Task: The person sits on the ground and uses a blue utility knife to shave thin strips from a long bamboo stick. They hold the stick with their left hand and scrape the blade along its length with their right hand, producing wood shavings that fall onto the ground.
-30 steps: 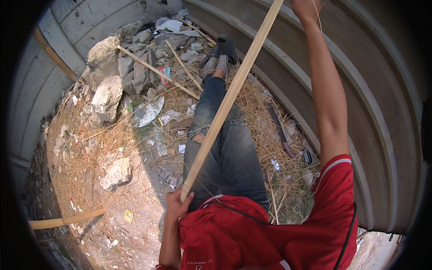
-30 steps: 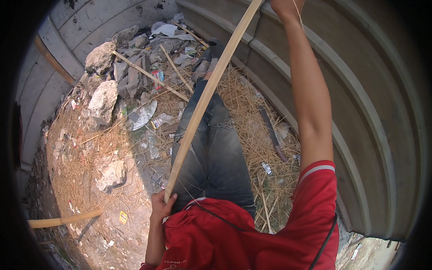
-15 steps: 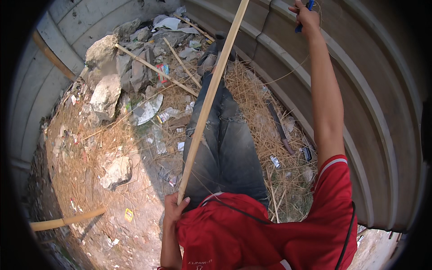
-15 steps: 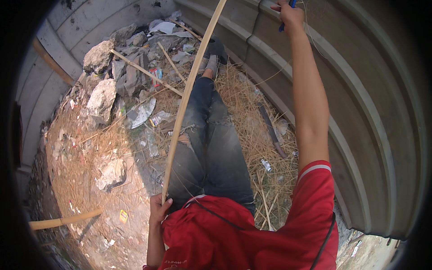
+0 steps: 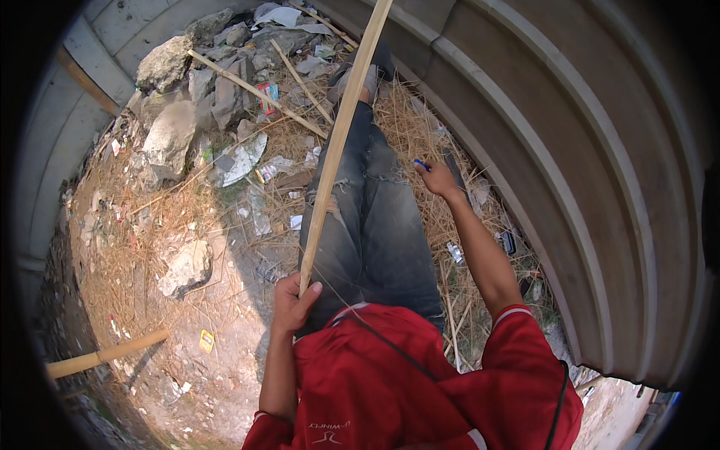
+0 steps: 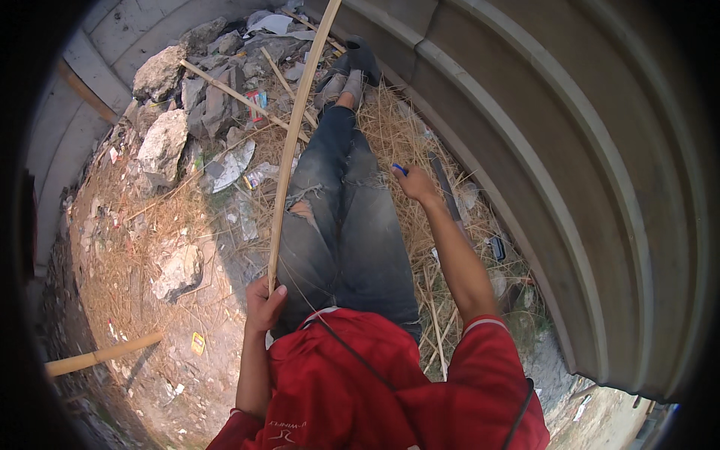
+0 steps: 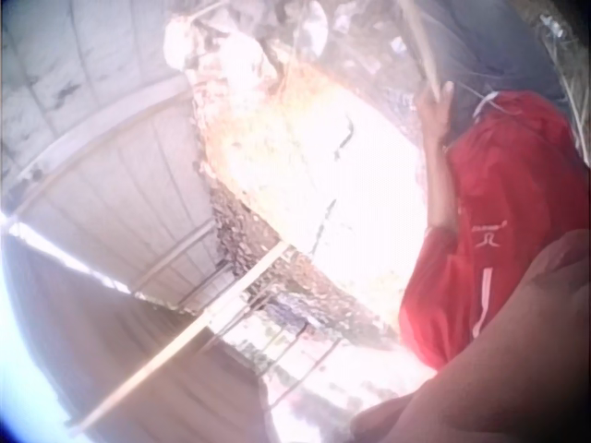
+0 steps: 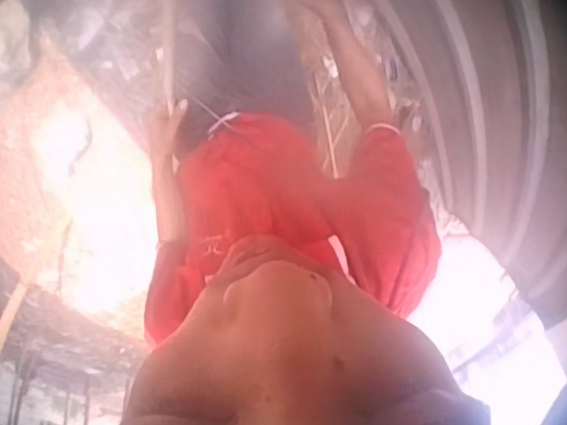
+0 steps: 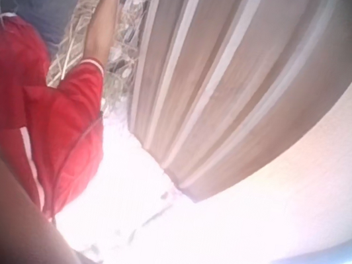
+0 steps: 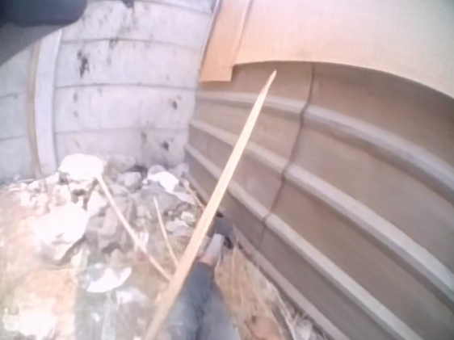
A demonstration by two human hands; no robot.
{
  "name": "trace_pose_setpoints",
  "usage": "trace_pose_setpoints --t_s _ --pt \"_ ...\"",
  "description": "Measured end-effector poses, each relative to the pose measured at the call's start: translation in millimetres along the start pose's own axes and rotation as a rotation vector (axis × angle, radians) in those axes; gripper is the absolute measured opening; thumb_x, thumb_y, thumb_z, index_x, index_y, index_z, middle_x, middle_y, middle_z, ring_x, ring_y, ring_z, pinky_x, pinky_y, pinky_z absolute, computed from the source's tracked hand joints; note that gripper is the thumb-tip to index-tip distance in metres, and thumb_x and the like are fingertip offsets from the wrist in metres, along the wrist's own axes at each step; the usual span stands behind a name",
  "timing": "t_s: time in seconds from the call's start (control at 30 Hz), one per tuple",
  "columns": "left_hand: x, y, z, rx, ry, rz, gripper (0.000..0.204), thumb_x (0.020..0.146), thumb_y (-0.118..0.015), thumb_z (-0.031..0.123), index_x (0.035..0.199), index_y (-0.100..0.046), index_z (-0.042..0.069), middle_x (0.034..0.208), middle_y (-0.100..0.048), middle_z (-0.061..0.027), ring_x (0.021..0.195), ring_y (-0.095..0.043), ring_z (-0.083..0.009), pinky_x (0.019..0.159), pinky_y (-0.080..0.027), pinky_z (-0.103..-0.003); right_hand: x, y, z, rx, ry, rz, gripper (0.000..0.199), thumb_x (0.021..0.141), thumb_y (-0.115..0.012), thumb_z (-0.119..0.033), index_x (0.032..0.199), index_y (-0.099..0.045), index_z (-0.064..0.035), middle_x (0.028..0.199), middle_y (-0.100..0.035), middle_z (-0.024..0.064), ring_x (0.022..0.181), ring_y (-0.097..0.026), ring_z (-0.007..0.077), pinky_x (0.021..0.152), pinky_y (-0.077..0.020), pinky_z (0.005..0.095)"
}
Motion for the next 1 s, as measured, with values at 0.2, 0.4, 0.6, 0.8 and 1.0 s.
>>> trace_pose_setpoints --t_s 0.2,0.4,0.6,0.8,1.0 --pt "53.2 -40.3 33.1 -0.026 0.057 -0.025 0.030 0.097 -0.074 0.023 0.077 -0.058 0.008 0.064 -0.052 0.0059 0.059 -0.044 -0.0031 0.052 -0.034 -0.024 -58.2 66.1 -118.7 0.122 0.287 0.045 0.049 0.096 -0.066 -0.050 0.098 -0.071 -0.0009 0.082 -0.069 0.0225 0.080 -0.069 0.0391 0.074 -0.0502 0.0478" --pt "111.5 -65.4 80.3 0.224 -0.201 0.135 0.028 0.093 -0.080 0.027 0.088 -0.064 0.005 0.065 -0.052 0.0067 0.059 -0.046 -0.0035 0.054 -0.037 -0.023 -111.0 81.7 -184.4 0.158 0.490 0.012 0.040 0.095 -0.069 -0.041 0.096 -0.071 -0.0012 0.077 -0.069 0.0207 0.071 -0.068 0.0402 0.067 -0.0513 0.0482" --pt "144.4 -68.4 95.7 0.375 -0.174 0.289 0.033 0.090 -0.082 0.028 0.087 -0.065 0.001 0.069 -0.057 0.0027 0.065 -0.051 -0.0058 0.057 -0.042 -0.024 -148.3 80.4 -212.8 0.118 0.538 0.053 0.032 0.094 -0.069 -0.034 0.095 -0.066 -0.0027 0.077 -0.068 0.0217 0.076 -0.069 0.0432 0.068 -0.0522 0.0517" --pt "148.2 -68.9 83.8 0.354 -0.181 0.318 0.030 0.092 -0.080 0.022 0.082 -0.059 0.003 0.072 -0.062 -0.0014 0.065 -0.055 -0.0073 0.058 -0.043 -0.026 -156.7 76.4 -215.9 0.123 0.550 0.108 0.031 0.095 -0.070 -0.035 0.098 -0.066 -0.0035 0.082 -0.070 0.0213 0.077 -0.068 0.0442 0.068 -0.0522 0.0525" --pt "153.7 -69.6 70.6 0.131 -0.220 0.314 0.024 0.092 -0.077 0.005 0.088 -0.053 0.004 0.075 -0.065 -0.0038 0.073 -0.066 -0.0084 0.058 -0.045 -0.024 -153.6 70.7 -209.9 0.180 0.492 0.140 0.034 0.095 -0.070 -0.038 0.100 -0.069 -0.0045 0.084 -0.071 0.0216 0.079 -0.068 0.0444 0.069 -0.0521 0.0522"
Point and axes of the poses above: each hand's wrist, its own x-axis towards the middle knuckle, its own y-axis out of the back of the hand, z = x × y, the point moved 6 cm from there along x, towards the middle knuckle
